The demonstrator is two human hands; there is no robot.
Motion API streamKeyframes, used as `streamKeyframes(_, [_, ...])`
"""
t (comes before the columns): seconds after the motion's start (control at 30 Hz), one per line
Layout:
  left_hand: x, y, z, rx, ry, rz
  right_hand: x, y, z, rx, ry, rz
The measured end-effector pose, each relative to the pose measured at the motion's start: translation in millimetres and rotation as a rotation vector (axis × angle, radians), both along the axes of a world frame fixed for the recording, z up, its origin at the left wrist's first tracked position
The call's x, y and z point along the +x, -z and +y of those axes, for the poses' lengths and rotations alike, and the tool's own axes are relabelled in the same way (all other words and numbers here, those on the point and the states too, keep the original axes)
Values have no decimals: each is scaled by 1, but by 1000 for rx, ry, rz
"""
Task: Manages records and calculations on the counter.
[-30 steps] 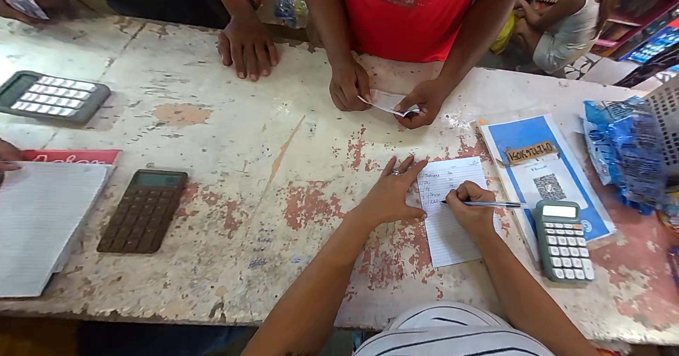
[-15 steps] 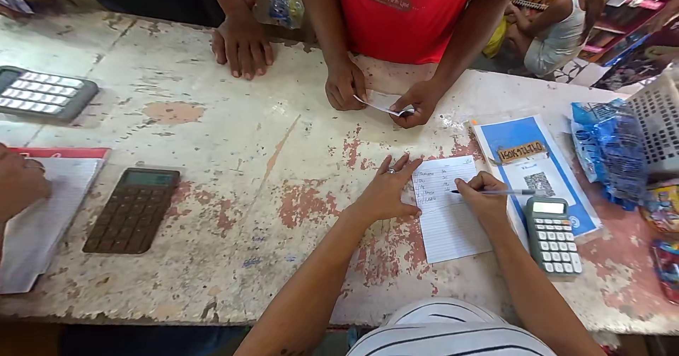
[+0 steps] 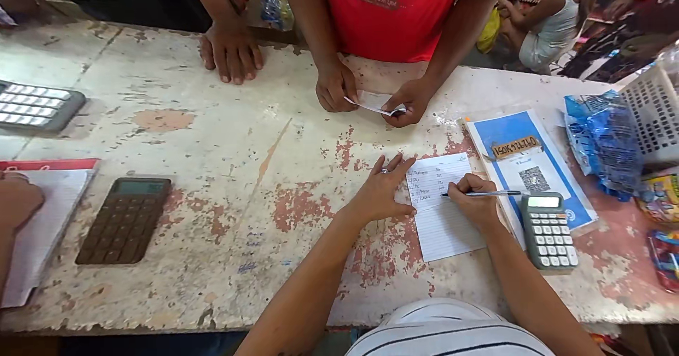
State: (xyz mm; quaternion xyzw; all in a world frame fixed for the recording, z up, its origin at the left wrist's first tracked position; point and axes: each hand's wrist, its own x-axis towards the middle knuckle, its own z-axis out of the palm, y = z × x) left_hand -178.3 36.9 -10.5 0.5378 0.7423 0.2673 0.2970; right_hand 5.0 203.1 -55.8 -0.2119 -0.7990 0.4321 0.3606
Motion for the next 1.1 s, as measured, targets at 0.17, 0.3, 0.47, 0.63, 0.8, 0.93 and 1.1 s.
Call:
streamKeyframes(0.17, [0,1,-1,7,8,3,1,1,-1,26,29,18])
streamKeyframes(0.3, [-1,2,-1,20,8,0,2,1,0,19,14,9])
streamKeyframes(0.47, [-1,1,0,-11,15,7,2,2,0,41,33,34])
streamKeyframes(0.63, [-2,2,0,-14,29,15,-5,-10,-15,-48,-27,43])
streamKeyframes(0.8, [-3,9,-1,29,27,10,-21,6,-34,-102,-165,55])
streamKeyframes(0.93, [-3,7,-2,31,25,9,-23,17,-30,-33,-162,27])
streamKeyframes(1.1, [-2,5,-1,7,21,5,-23,19,-28,-19,-156,60])
